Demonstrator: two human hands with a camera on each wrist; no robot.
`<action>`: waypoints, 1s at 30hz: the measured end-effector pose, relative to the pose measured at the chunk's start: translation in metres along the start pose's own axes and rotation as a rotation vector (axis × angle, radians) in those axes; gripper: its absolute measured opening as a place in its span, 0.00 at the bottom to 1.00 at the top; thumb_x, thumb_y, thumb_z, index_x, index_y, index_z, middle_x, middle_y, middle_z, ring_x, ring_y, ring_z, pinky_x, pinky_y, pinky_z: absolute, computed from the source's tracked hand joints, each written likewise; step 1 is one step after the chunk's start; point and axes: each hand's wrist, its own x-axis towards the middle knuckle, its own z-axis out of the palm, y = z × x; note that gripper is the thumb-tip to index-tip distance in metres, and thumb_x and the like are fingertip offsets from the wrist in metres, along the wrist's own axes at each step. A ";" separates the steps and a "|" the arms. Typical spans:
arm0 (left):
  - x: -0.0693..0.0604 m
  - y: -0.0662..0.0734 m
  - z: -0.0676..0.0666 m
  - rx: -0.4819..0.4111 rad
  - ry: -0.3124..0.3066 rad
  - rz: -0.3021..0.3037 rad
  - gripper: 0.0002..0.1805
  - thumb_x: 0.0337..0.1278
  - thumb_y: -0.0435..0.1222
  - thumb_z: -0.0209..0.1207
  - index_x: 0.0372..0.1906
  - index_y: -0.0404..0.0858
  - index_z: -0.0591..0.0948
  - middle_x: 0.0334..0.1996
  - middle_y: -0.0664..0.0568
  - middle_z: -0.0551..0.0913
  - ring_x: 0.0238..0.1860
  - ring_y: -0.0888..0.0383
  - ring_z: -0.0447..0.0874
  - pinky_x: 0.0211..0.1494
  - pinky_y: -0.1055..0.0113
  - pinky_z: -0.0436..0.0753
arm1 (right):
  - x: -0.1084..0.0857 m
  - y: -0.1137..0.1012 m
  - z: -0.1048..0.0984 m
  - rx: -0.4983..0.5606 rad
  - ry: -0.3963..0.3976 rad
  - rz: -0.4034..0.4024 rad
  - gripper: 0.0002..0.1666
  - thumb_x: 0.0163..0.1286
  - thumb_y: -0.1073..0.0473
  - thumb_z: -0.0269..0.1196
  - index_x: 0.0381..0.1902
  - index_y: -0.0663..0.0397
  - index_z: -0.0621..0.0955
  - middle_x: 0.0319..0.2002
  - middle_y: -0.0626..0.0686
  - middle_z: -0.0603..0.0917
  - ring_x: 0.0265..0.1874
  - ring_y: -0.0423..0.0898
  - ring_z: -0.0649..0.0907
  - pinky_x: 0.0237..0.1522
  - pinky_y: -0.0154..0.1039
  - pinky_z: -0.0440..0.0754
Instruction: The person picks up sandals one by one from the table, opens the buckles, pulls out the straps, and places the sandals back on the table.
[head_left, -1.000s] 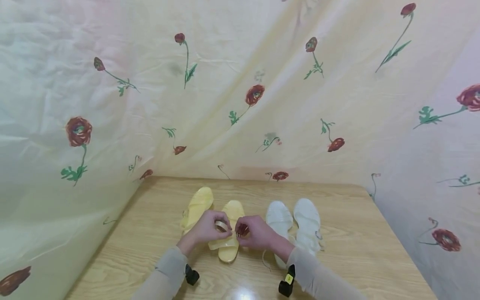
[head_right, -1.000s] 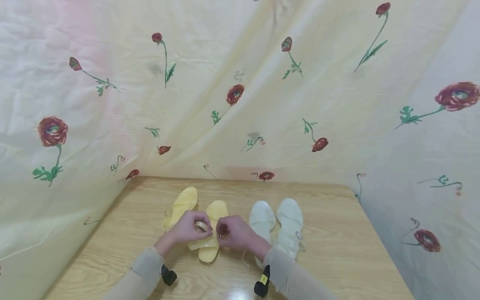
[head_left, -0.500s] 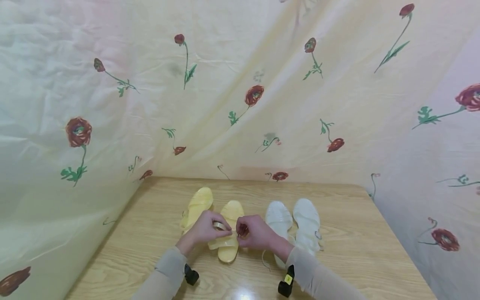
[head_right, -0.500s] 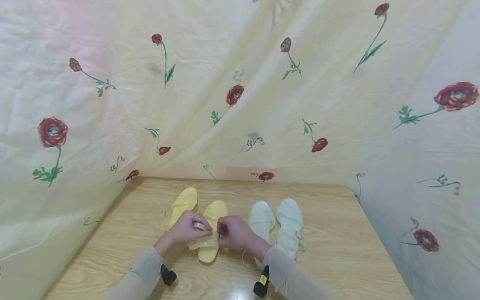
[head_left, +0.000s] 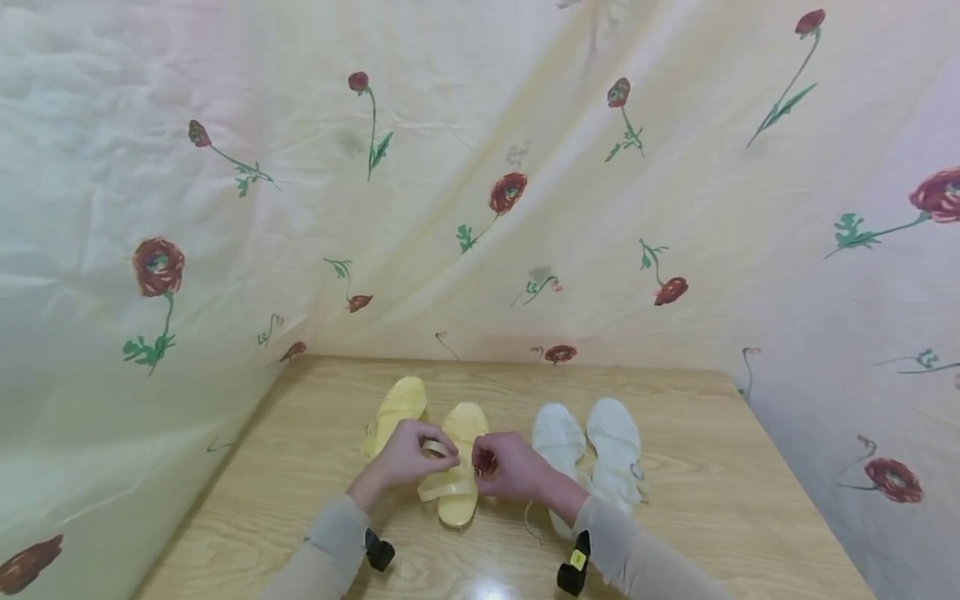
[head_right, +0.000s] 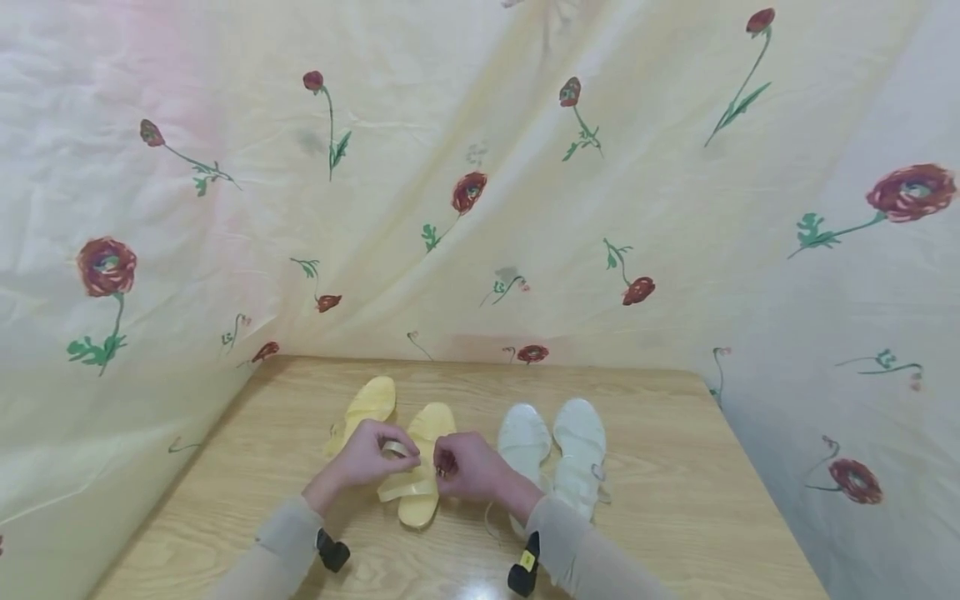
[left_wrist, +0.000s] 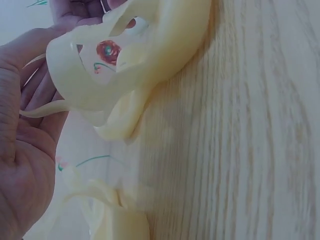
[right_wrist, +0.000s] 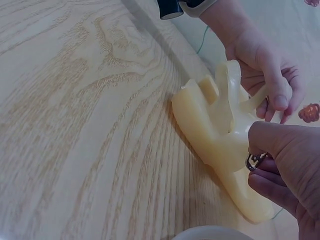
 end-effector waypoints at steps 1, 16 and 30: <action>0.000 0.000 0.000 0.000 0.007 0.000 0.05 0.56 0.35 0.78 0.35 0.40 0.92 0.35 0.50 0.94 0.38 0.67 0.89 0.45 0.72 0.86 | 0.001 0.000 0.000 -0.003 -0.002 -0.001 0.09 0.61 0.63 0.74 0.33 0.47 0.83 0.31 0.42 0.87 0.31 0.32 0.83 0.37 0.26 0.84; -0.031 0.035 0.024 0.350 0.311 -0.134 0.33 0.50 0.46 0.81 0.60 0.34 0.86 0.58 0.42 0.90 0.60 0.44 0.89 0.63 0.50 0.87 | 0.028 -0.007 -0.028 -0.094 0.039 0.206 0.11 0.69 0.68 0.63 0.48 0.66 0.86 0.41 0.58 0.91 0.40 0.49 0.91 0.44 0.44 0.91; -0.066 0.040 0.077 0.484 0.354 -0.184 0.39 0.27 0.39 0.88 0.54 0.30 0.88 0.63 0.32 0.83 0.58 0.33 0.87 0.62 0.46 0.87 | 0.079 0.019 -0.017 -0.123 -0.093 0.399 0.38 0.68 0.59 0.66 0.71 0.74 0.72 0.66 0.73 0.81 0.47 0.60 0.87 0.61 0.56 0.86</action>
